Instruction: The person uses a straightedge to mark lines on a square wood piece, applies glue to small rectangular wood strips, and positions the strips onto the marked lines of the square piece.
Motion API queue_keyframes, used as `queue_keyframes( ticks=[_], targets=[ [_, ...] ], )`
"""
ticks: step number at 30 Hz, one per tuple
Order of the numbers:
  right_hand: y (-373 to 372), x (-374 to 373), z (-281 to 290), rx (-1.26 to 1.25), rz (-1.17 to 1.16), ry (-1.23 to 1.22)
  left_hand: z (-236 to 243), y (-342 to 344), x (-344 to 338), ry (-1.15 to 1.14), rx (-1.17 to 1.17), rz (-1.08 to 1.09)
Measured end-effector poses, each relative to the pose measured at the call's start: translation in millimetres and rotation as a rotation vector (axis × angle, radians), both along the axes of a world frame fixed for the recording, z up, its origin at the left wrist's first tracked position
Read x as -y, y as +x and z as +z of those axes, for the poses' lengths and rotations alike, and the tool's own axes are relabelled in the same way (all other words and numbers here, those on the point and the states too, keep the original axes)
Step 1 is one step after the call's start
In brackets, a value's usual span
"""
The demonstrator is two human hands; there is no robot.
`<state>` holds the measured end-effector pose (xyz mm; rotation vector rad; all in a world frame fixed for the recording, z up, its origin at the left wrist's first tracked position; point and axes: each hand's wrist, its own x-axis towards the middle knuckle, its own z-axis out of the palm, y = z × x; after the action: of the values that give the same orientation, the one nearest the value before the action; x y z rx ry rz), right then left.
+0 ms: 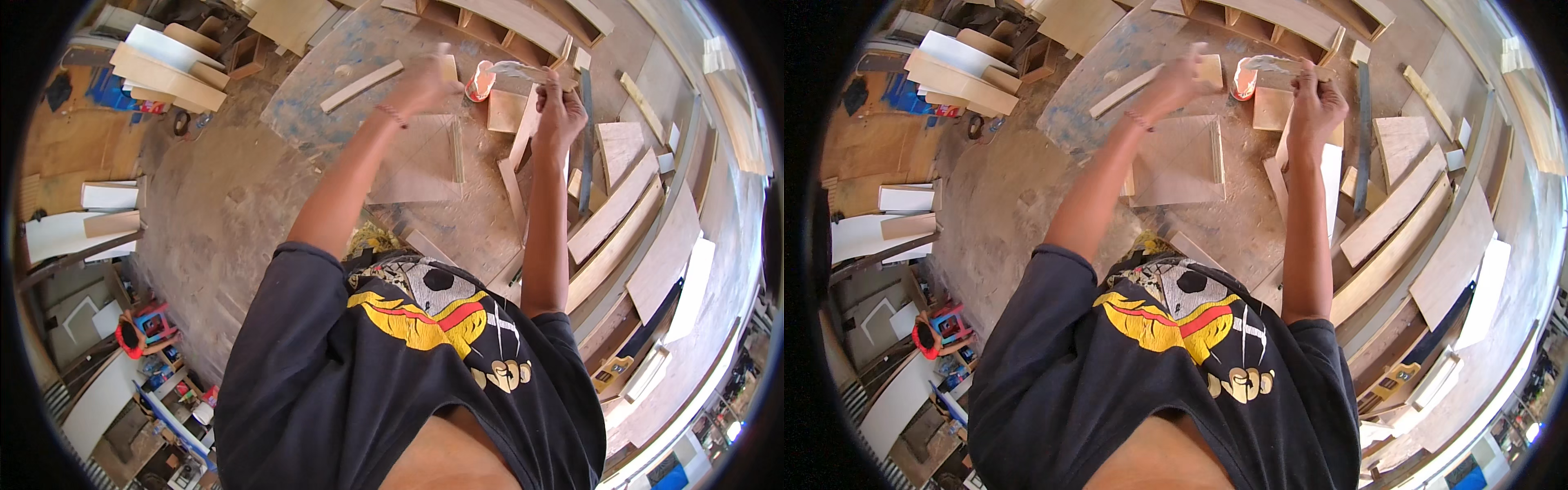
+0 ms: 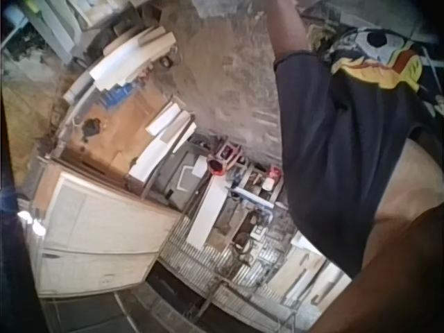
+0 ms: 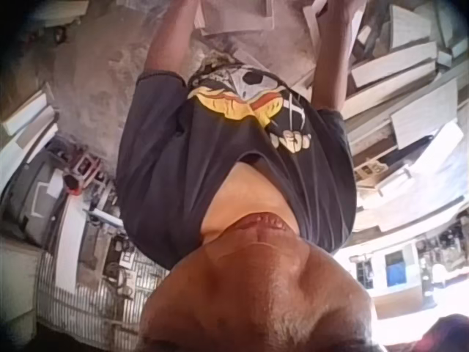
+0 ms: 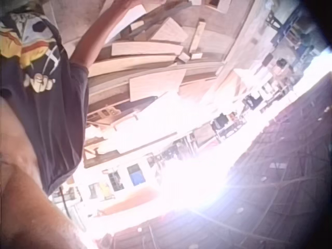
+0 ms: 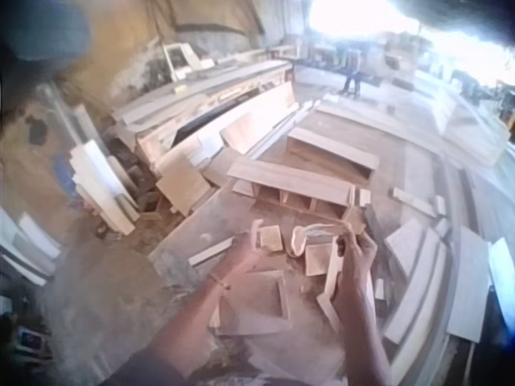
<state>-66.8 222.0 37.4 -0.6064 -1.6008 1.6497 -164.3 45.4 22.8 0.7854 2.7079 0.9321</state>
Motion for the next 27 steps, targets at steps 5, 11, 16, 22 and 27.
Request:
queue_keyframes(
  ticks=[5, 11, 16, 22, 27],
  targets=[
    [27.9, 9.3, 12.0, -0.144, 0.037, -0.427, 33.5, 28.3, 82.7, 0.159, 0.067, 0.316],
    [59.3, 46.6, 14.6, -0.076, 0.18, -0.534, 6.8, 101.4, 128.8, -0.147, 0.135, 0.462],
    [81.0, 86.5, 20.4, -0.055, 0.387, -0.517, -29.4, 116.7, 139.8, -0.05, 0.173, 0.539],
    [102.0, 115.1, 18.1, -0.012, 0.652, -0.543, -55.5, 117.2, 183.2, 0.927, 0.707, 0.634],
    [111.5, 137.1, 4.8, -0.007, 0.759, -0.522, -16.9, 139.0, 184.4, 1.478, 1.218, 0.298]
  ],
)
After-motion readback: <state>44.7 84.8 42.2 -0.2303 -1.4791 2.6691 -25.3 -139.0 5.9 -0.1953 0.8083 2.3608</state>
